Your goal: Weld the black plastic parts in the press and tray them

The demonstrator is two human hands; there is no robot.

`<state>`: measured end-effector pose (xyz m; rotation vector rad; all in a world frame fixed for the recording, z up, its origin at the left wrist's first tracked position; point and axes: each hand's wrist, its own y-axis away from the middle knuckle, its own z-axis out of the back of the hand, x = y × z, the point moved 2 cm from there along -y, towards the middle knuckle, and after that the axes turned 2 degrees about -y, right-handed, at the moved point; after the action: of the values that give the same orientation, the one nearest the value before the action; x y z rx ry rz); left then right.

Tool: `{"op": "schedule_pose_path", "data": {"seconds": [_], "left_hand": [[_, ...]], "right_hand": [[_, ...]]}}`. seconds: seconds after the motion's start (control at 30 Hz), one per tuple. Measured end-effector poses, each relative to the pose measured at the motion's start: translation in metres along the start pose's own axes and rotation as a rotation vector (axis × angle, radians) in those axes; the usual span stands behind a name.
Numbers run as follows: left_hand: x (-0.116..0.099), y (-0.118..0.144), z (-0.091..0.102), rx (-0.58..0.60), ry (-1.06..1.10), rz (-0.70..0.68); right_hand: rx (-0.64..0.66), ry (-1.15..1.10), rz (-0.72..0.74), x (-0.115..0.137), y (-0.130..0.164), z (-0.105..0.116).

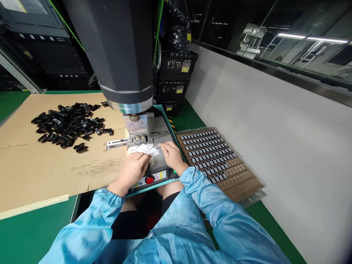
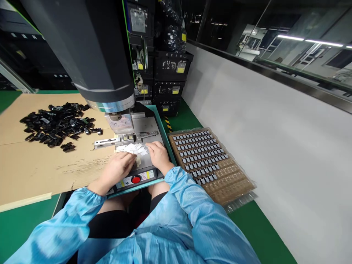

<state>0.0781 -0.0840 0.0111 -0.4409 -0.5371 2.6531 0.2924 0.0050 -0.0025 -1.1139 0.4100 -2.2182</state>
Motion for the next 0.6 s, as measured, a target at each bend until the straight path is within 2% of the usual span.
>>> {"op": "schedule_pose_path", "data": {"seconds": [0.17, 0.27, 0.4, 0.6], "left_hand": [[0.042, 0.009, 0.028, -0.128, 0.111, 0.072], [0.069, 0.004, 0.031, -0.194, 0.083, 0.071], [0.089, -0.015, 0.014, -0.222, 0.078, 0.067], [0.098, -0.035, -0.016, -0.17, 0.079, 0.06]], "right_hand": [[0.029, 0.051, 0.042, 0.008, -0.029, -0.029], [0.063, 0.13, 0.028, 0.016, -0.05, -0.05], [0.133, 0.263, 0.01, 0.026, -0.067, -0.068], [0.205, 0.377, 0.034, 0.032, -0.062, -0.068]]}}
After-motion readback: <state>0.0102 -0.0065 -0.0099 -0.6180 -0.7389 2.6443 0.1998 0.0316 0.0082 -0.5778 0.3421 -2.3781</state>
